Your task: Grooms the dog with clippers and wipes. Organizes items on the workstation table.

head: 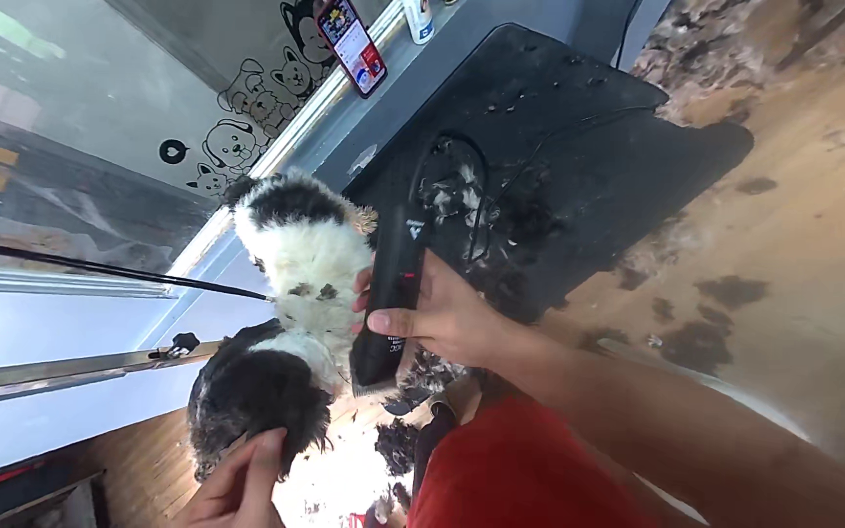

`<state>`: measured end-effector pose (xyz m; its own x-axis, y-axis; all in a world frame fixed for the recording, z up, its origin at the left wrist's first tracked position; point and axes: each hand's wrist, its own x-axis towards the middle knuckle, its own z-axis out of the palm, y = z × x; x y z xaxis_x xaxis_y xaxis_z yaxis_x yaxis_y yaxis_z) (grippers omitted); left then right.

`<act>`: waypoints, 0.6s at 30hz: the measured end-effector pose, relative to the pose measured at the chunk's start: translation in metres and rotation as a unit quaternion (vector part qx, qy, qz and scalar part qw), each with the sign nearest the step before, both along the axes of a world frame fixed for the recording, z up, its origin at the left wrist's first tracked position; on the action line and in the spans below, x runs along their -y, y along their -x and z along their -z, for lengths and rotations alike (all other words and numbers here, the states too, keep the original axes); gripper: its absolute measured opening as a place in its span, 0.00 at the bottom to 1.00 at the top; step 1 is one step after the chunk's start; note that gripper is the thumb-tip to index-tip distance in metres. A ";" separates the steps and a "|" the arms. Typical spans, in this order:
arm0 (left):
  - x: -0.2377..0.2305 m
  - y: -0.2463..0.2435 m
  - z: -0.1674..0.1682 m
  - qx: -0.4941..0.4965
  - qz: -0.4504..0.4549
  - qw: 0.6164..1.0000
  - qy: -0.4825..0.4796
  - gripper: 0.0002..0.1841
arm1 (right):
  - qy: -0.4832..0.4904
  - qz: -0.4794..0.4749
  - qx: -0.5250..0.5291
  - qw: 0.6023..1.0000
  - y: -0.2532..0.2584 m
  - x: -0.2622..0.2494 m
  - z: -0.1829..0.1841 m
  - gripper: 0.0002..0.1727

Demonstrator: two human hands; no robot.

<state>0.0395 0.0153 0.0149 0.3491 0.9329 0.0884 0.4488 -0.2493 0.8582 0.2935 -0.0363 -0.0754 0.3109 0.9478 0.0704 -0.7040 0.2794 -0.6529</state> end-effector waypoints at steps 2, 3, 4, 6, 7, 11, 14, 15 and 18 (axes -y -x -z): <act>0.008 -0.016 0.008 -0.022 -0.080 0.995 -0.061 0.03 | 0.019 0.009 0.071 0.997 -0.002 -0.010 -0.018 0.42; 0.012 -0.021 0.013 -0.015 -0.099 0.992 -0.080 0.06 | 0.025 0.024 0.101 0.994 -0.001 -0.016 -0.025 0.42; 0.015 -0.024 0.018 -0.004 -0.109 0.990 -0.086 0.12 | 0.010 0.048 0.112 0.992 0.000 -0.022 -0.029 0.40; 0.022 -0.029 0.022 0.009 -0.132 0.989 -0.067 0.21 | -0.042 0.082 0.110 0.990 0.001 -0.033 -0.039 0.37; 0.025 -0.030 0.023 0.009 -0.143 0.988 -0.052 0.22 | -0.043 0.081 0.136 0.987 0.000 -0.037 -0.045 0.37; 0.032 -0.028 0.019 -0.013 -0.144 0.989 0.008 0.21 | -0.036 0.049 0.189 0.980 0.007 -0.049 -0.052 0.39; 0.028 -0.023 0.021 0.004 -0.124 0.992 0.033 0.17 | -0.065 0.072 0.159 0.983 0.021 -0.058 -0.043 0.37; 0.027 -0.022 0.023 0.014 -0.120 0.992 0.041 0.13 | -0.068 0.077 0.145 0.984 0.026 -0.060 -0.039 0.37; 0.026 -0.020 0.027 0.022 -0.121 0.991 0.057 0.08 | -0.069 0.078 0.112 0.988 0.037 -0.063 -0.031 0.36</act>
